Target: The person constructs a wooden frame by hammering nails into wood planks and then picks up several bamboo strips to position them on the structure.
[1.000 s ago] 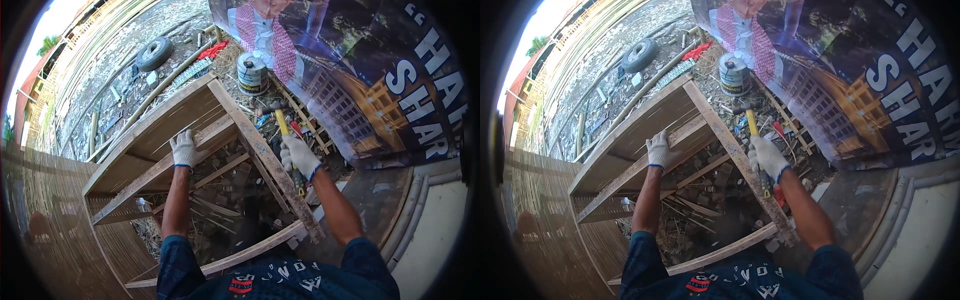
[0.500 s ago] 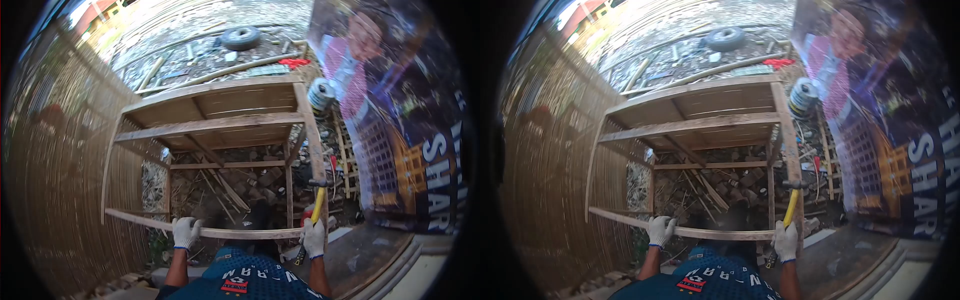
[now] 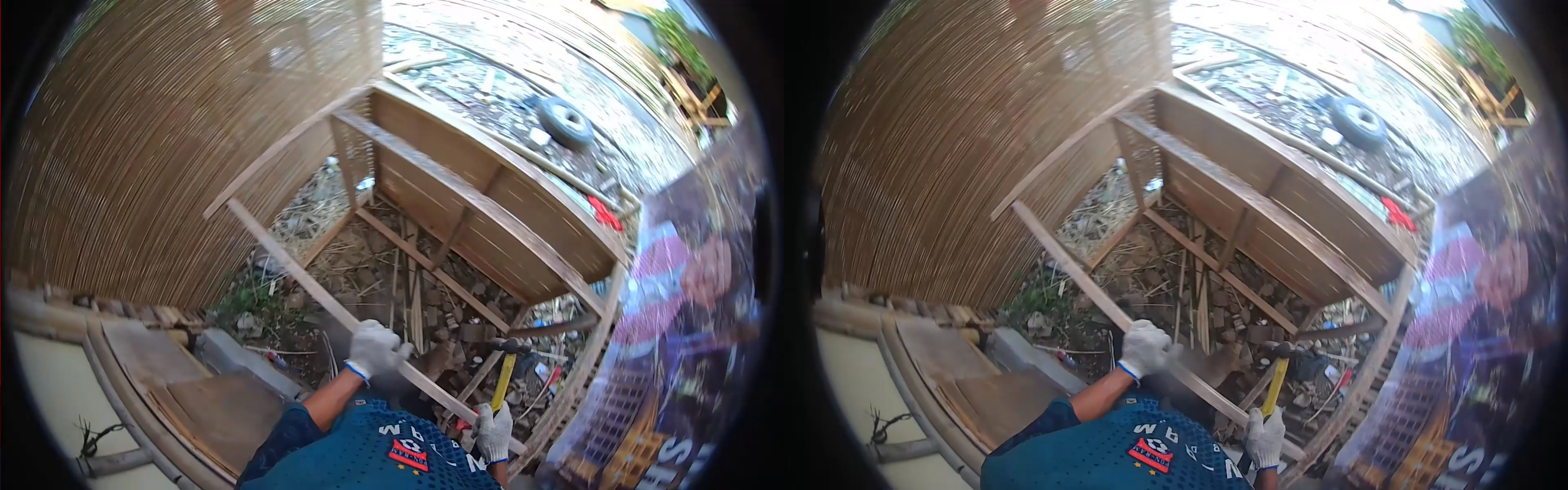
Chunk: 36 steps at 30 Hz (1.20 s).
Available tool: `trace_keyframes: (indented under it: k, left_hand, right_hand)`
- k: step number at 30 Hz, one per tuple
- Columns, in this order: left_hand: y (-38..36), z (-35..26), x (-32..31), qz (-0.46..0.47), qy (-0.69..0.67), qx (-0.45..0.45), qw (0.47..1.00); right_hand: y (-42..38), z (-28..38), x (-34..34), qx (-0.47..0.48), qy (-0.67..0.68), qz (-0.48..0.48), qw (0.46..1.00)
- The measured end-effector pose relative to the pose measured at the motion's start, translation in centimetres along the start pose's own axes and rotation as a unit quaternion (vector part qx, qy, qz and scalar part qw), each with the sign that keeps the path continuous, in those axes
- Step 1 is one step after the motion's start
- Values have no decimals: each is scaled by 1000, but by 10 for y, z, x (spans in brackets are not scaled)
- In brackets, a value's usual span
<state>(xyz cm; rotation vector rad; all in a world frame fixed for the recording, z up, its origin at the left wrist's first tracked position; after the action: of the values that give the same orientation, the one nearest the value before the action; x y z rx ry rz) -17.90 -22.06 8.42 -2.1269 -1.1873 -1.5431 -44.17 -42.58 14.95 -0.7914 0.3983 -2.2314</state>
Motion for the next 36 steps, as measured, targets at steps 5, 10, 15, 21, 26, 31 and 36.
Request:
trace_keyframes:
  k: [5,10,15,21,26,31,36]
  left_hand:
    - [9,23,27,121,-165,-60,977]
    - [10,115,50,30,-473,-5,881]
    - [37,285,137,-268,-203,365,868]
    - [51,442,78,-248,-396,556,687]
    - [79,457,70,-253,-681,528,440]
    - [73,477,27,-263,-624,537,504]
    - [75,475,23,-246,-606,563,505]
  right_hand:
    - [44,79,-87,90,-99,78,988]
    - [88,170,-220,137,-116,132,975]
    - [68,254,-345,122,-112,217,962]
    - [72,243,-426,90,-96,315,940]
    - [78,270,-449,135,-200,334,911]
    - [96,325,-482,264,-273,339,861]
    - [134,391,-516,373,-287,384,794]
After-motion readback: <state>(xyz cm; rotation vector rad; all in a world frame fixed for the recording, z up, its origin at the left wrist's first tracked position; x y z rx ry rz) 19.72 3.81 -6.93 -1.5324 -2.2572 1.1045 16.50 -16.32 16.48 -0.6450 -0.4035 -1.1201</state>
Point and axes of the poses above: each hand's wrist, its own y-axis towards the middle knuckle, its own x-axis out of the back of the hand, z = x × y, the point moved 2 cm from there along y, towards the middle knuckle, and after that the axes turned 7 degrees about y, right-handed, at the moved point
